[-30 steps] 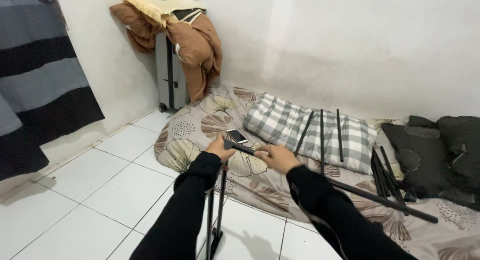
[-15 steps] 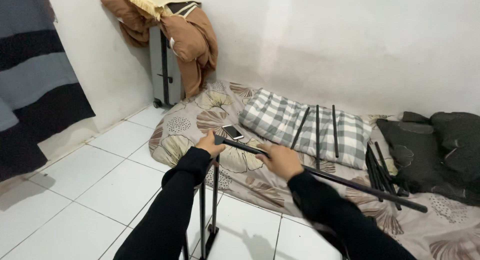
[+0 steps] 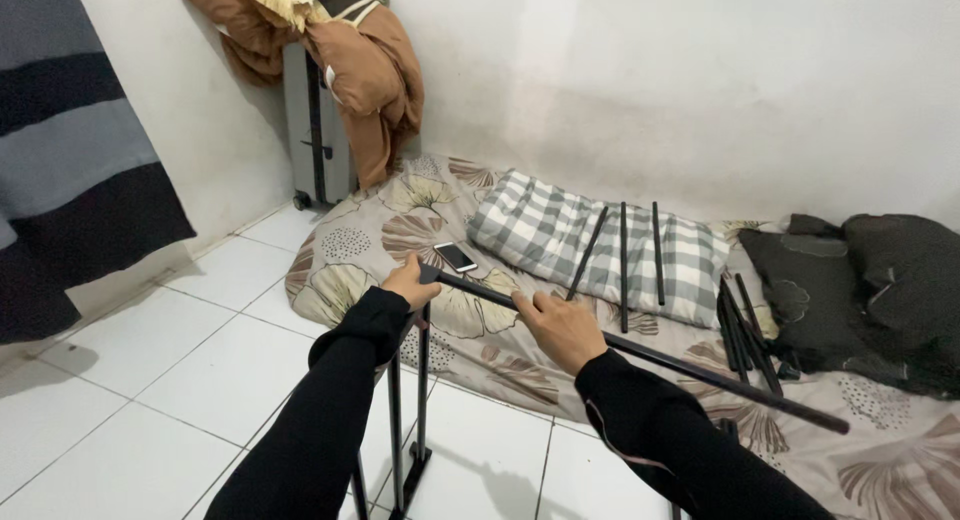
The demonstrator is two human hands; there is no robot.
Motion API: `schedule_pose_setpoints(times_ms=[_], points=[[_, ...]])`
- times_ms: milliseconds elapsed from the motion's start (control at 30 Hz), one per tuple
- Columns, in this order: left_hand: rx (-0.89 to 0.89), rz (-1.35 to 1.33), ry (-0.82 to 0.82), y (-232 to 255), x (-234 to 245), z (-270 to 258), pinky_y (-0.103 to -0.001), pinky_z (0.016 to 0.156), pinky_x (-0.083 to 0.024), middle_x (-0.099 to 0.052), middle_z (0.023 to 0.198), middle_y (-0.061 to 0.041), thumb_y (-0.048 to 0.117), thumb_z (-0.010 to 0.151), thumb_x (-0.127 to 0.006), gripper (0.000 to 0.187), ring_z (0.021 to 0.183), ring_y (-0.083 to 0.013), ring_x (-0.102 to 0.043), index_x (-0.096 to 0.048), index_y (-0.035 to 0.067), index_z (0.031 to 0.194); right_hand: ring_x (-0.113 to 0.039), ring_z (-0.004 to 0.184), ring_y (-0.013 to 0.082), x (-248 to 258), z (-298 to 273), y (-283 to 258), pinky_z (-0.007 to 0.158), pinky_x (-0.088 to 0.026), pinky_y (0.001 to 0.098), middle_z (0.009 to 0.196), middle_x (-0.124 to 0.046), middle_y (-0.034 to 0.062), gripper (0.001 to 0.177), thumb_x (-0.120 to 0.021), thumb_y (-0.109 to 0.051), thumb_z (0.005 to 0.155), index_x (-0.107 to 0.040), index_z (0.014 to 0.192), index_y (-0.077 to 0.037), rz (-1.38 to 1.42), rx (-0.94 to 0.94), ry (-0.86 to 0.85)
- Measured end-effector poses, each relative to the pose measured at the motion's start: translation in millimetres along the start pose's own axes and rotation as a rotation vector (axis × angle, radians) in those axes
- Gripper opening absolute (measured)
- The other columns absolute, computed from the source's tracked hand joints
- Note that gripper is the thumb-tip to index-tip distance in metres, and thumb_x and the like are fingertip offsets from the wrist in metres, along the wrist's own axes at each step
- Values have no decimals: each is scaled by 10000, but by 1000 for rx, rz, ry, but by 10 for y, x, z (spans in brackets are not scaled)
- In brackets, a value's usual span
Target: The person assembles a black metal frame by inserting rods into a base structure and connecting multiple legs. They repeatedly pick up rods, align them with the frame, and insert them into sockets while seated on the floor.
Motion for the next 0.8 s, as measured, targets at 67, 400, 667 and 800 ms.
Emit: schedule_pose_setpoints(times_ms=[67,400,667,800], points=[[-47,116,43,27,15,52,-437,584,-653,-692,1038,-290,250,826,-728,604,789,-392,-750,-417,-58,1242,-619,638,165,-132,27,118,558,-498,366,794,-683,53,373,-654,-314,964,-703,1273,-111,126,-71,-154],[38,-25,23,44,47,-70,-449,539,-604,-667,1117,-237,196,803,-702,694,777,-389,-759,-333,-11,1353,-655,624,185,11,73,56,538,-497,349,758,-662,41,342,-631,-347,978,-647,1244,-134,114,-88,-110],[29,41,-29,36,-62,-43,-421,547,-602,-680,1089,-272,223,860,-697,705,713,-412,-780,-302,-88,1355,-427,455,130,-559,-123,536,393,-313,311,629,-589,12,388,-618,-366,995,-697,1314,-159,1294,-821,-844],[4,76,8,62,-26,1,-428,527,-628,-690,1072,-274,240,848,-712,678,730,-386,-761,-356,-47,1349,-590,533,169,-198,44,589,505,-447,319,631,-640,45,332,-625,-339,995,-721,1237,-134,808,-485,-457]])
Point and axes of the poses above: each hand's wrist, its own z-axis towards the middle knuckle, its own x-axis out of the back of the hand, y = z × x, the point moved 9 cm from there along z, towards the middle knuckle
